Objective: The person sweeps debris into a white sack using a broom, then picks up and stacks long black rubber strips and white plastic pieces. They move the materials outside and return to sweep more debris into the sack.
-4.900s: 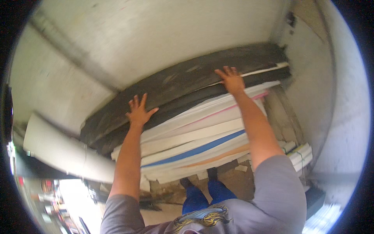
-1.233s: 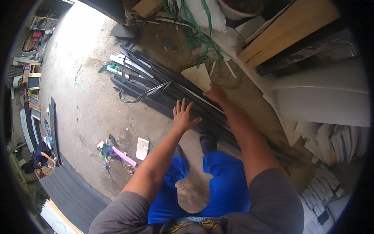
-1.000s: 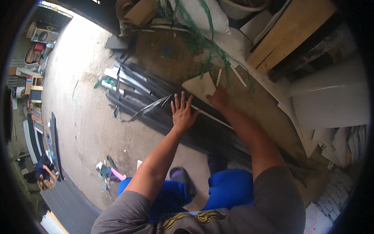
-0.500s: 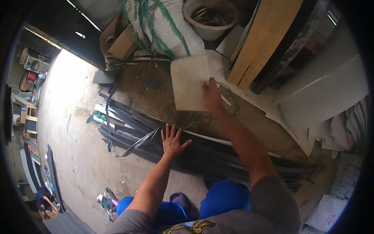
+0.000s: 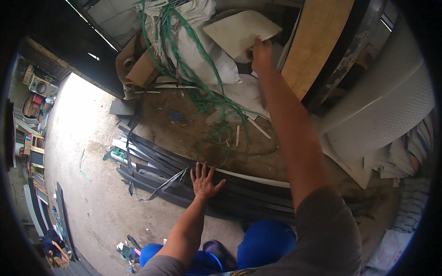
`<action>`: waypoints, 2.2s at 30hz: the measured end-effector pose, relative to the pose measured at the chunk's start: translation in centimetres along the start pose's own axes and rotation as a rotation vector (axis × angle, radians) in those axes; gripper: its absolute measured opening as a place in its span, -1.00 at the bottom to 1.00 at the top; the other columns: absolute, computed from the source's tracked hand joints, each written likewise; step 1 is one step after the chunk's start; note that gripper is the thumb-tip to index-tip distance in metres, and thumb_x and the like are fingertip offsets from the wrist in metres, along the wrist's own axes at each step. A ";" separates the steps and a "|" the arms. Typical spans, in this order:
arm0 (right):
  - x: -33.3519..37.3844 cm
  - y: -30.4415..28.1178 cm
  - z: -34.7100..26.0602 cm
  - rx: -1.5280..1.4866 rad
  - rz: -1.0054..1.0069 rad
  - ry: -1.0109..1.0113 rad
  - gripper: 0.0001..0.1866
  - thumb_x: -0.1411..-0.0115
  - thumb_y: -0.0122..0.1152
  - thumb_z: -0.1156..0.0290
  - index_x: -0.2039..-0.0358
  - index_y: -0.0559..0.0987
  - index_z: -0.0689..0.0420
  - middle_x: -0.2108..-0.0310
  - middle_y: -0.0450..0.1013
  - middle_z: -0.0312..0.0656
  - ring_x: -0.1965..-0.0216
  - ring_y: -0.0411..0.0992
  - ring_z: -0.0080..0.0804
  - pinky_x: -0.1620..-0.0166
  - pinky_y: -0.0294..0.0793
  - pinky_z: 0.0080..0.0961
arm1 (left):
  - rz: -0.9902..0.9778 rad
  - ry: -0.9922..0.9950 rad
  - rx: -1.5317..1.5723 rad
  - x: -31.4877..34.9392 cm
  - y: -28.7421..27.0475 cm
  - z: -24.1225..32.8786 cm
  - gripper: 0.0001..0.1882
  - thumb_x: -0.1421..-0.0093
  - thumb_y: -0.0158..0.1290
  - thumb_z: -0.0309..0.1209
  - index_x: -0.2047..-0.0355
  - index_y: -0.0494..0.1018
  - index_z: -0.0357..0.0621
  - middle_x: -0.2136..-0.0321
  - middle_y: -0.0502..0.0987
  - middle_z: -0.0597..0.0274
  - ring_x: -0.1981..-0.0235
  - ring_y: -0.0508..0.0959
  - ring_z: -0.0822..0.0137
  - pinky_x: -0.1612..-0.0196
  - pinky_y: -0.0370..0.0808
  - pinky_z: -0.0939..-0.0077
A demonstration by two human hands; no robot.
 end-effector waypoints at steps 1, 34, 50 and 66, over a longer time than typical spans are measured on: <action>-1.2 0.1 0.2 -0.026 -0.004 0.040 -0.71 -0.38 0.01 0.28 0.02 0.37 0.21 0.30 0.46 -0.12 0.47 0.45 -0.34 0.50 0.42 -0.45 | 0.005 0.002 0.005 0.1 -0.1 0.1 -0.23 -0.07 0.05 0.31 -0.20 0.37 0.19 -0.31 0.20 0.09 -0.42 -0.04 -0.03 -0.38 -0.19 -0.21; 39.2 -17.0 11.5 1.415 -0.893 -0.014 -0.15 0.04 0.41 -0.18 -0.14 0.41 0.10 0.06 0.47 0.08 -0.02 0.45 0.04 -0.08 0.41 -0.11 | 0.897 -1.097 0.449 9.2 0.7 -7.7 -0.09 -0.08 0.22 0.18 -0.17 0.19 -0.27 0.05 0.43 -0.08 -0.01 0.43 -0.02 -0.06 0.36 0.12; 39.7 6.5 13.9 1.263 -1.350 -0.191 -0.14 0.00 0.46 0.11 -0.27 0.27 0.01 0.15 0.55 0.13 0.03 0.51 0.05 -0.01 0.50 -0.09 | 1.243 -1.350 0.825 3.1 -5.5 -19.1 -0.41 -0.07 0.29 0.00 0.21 0.45 -0.35 0.34 0.58 0.03 0.27 0.58 0.13 0.27 0.51 0.32; 45.7 -1.6 19.2 1.693 -1.177 -0.124 0.49 0.25 0.36 -0.46 -0.43 -0.48 -0.33 -0.45 -0.46 0.20 -0.47 -0.42 0.16 -0.36 -0.17 0.29 | 1.271 -1.482 1.454 10.0 -9.6 -41.6 -0.86 -0.29 0.05 -0.27 0.24 0.46 -0.02 0.41 0.59 0.23 0.54 0.60 0.29 0.59 0.55 0.36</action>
Point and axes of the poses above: each hand's wrist, its own x-axis away from the middle knuckle, its own y-axis out of the palm, z = x × y, the point moved 3 cm from there along -x, towards the middle knuckle
